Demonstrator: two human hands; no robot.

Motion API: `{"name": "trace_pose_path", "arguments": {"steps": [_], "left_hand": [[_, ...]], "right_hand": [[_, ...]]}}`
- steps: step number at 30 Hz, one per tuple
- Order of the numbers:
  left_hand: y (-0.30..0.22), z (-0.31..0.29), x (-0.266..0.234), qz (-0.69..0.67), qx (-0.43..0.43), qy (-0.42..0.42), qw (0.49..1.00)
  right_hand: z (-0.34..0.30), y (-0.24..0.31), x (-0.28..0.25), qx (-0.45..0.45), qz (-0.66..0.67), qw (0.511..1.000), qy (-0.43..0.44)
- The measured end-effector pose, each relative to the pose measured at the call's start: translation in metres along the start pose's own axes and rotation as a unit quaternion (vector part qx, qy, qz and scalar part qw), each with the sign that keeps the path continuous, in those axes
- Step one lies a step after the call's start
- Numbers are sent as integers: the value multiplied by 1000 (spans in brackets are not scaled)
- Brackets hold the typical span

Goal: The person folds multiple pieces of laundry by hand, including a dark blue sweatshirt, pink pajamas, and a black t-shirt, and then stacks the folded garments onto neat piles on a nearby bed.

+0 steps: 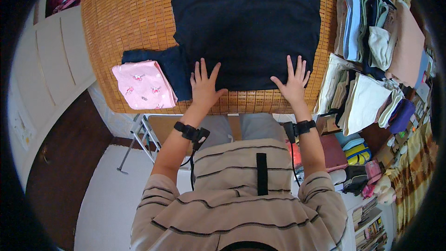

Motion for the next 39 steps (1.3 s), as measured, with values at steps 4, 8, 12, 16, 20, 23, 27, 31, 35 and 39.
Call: {"name": "trace_pose_path", "arguments": {"steps": [4,8,12,16,20,23,27,31,35,39], "left_hand": [[-23,-25,6,23,-23,48,998],[-48,-55,31,115,-32,155,981],[-81,-69,60,68,-28,180,981],[-108,-72,68,95,73,120,986],[-115,-72,73,-28,89,196,976],[-105,-62,64,-53,103,171,978],[-62,-18,27,-75,91,-25,993],[-20,46,-12,-27,70,-165,983],[-3,95,-28,23,55,-147,987],[-17,110,-28,23,112,-93,989]], "right_hand": [[-1,-11,-12,-29,-8,999,9],[2,-19,-28,-61,-4,997,39],[11,-26,-42,-75,-36,993,85],[17,-24,-42,-77,-63,988,114],[16,-20,-38,-54,-106,988,100],[2,-22,-29,-20,-98,994,37],[-33,-16,-21,84,19,994,-71],[-79,-17,7,205,195,945,-166],[-105,-20,46,287,298,876,-248],[-102,-23,57,366,262,868,-207]]}}
Point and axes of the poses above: each hand's wrist, its own z-axis towards the middle knuckle, its own x-axis out of the palm, y = z × x, the point moved 4 cm from there along z, towards the middle knuckle, and after that the axes turned 3 degrees about z, right-handed, at the moved point
